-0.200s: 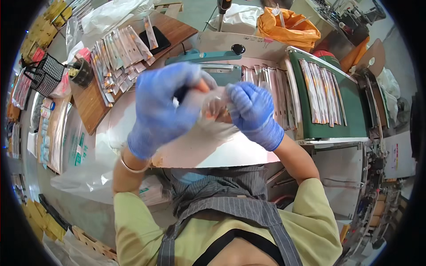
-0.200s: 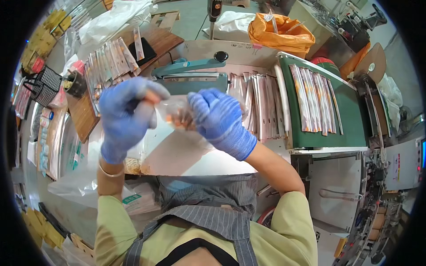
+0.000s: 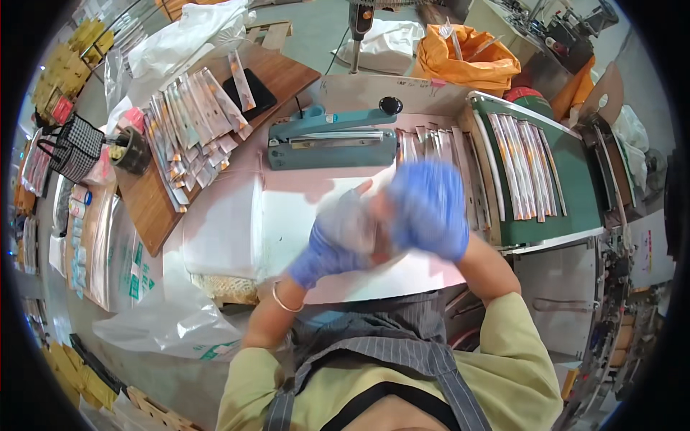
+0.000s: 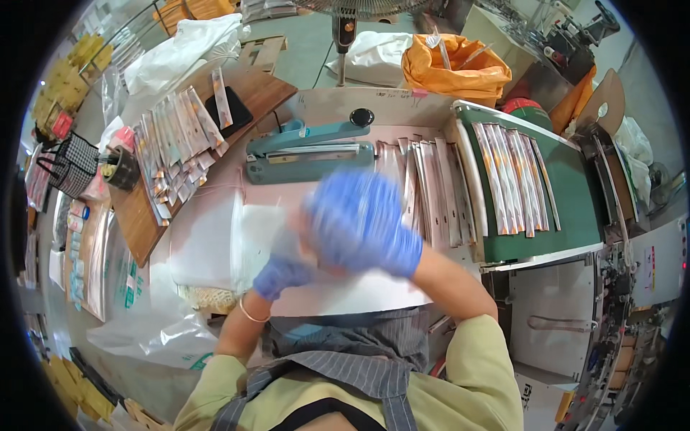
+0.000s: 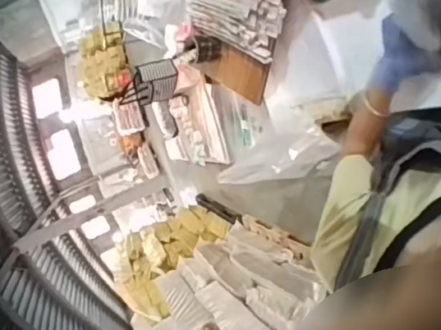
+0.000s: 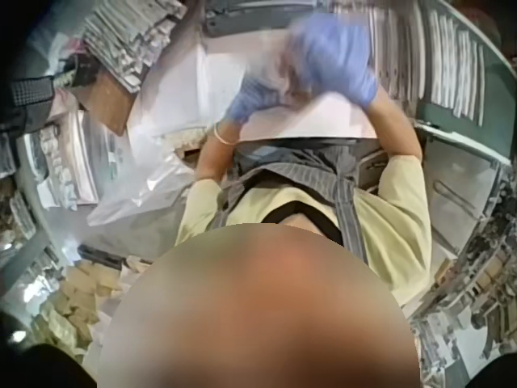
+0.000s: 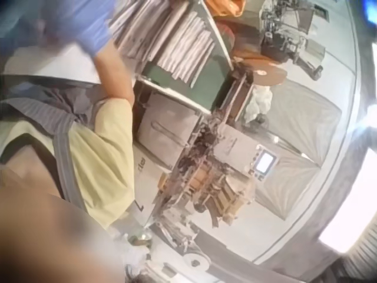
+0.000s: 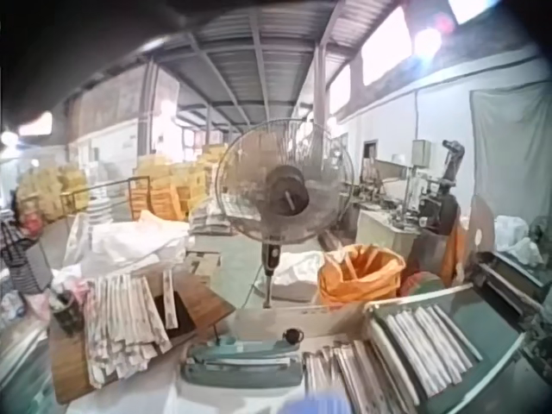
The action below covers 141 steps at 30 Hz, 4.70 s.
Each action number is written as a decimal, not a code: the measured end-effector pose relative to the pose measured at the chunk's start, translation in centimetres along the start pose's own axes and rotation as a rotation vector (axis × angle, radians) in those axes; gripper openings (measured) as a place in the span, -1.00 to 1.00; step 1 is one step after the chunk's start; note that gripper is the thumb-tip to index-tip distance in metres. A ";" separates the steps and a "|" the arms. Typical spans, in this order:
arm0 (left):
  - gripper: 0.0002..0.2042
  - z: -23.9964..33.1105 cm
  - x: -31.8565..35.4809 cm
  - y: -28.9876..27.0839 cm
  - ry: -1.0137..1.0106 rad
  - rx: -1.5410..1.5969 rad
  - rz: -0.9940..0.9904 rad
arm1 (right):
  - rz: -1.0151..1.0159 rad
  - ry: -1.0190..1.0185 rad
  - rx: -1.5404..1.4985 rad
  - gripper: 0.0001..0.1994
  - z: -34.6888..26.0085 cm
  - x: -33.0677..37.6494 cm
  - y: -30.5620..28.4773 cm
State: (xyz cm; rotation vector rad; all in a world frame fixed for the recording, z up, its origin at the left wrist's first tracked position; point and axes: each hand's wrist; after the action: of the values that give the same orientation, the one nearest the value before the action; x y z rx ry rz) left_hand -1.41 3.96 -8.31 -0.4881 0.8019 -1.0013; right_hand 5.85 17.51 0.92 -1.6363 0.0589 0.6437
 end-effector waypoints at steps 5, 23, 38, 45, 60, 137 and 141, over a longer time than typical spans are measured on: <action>-0.64 -6.8 -2.0 9.3 -0.486 1.085 -0.112 | 0.550 0.655 0.075 -0.87 13.8 1.5 13.2; -0.71 -18.6 -0.8 6.6 -0.642 1.016 0.140 | 0.687 0.800 -0.978 -0.92 16.6 1.4 21.2; -0.53 -20.6 -4.3 9.7 -0.655 1.223 0.125 | 0.560 0.687 -0.964 -0.79 21.7 2.8 20.4; -0.39 -21.0 1.2 6.4 -0.551 0.176 0.149 | 0.143 1.380 0.586 -0.51 21.2 19.7 2.3; -0.06 -10.4 -18.5 23.0 -0.680 0.583 0.065 | 0.123 1.500 -0.406 -0.28 21.8 20.6 15.9; -0.93 -6.7 15.2 -2.4 -0.440 0.022 0.179 | -0.753 0.666 -1.952 -0.76 -6.9 1.9 19.9; -0.89 -6.6 15.4 -1.3 -0.464 -0.309 0.187 | -0.519 0.580 -1.863 -0.82 -8.4 1.2 20.6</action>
State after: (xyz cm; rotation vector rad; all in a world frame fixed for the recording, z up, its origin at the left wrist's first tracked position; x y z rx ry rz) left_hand -2.64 -10.28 -17.15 -0.8582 0.5695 -0.5579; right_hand 1.78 6.27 -17.87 -3.3584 -0.7309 -0.5026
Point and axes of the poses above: each hand's wrist, its own x-axis away from the middle knuckle, its own y-axis out of the palm, z = x × y, and after that the axes turned 13 degrees about -z, right-handed
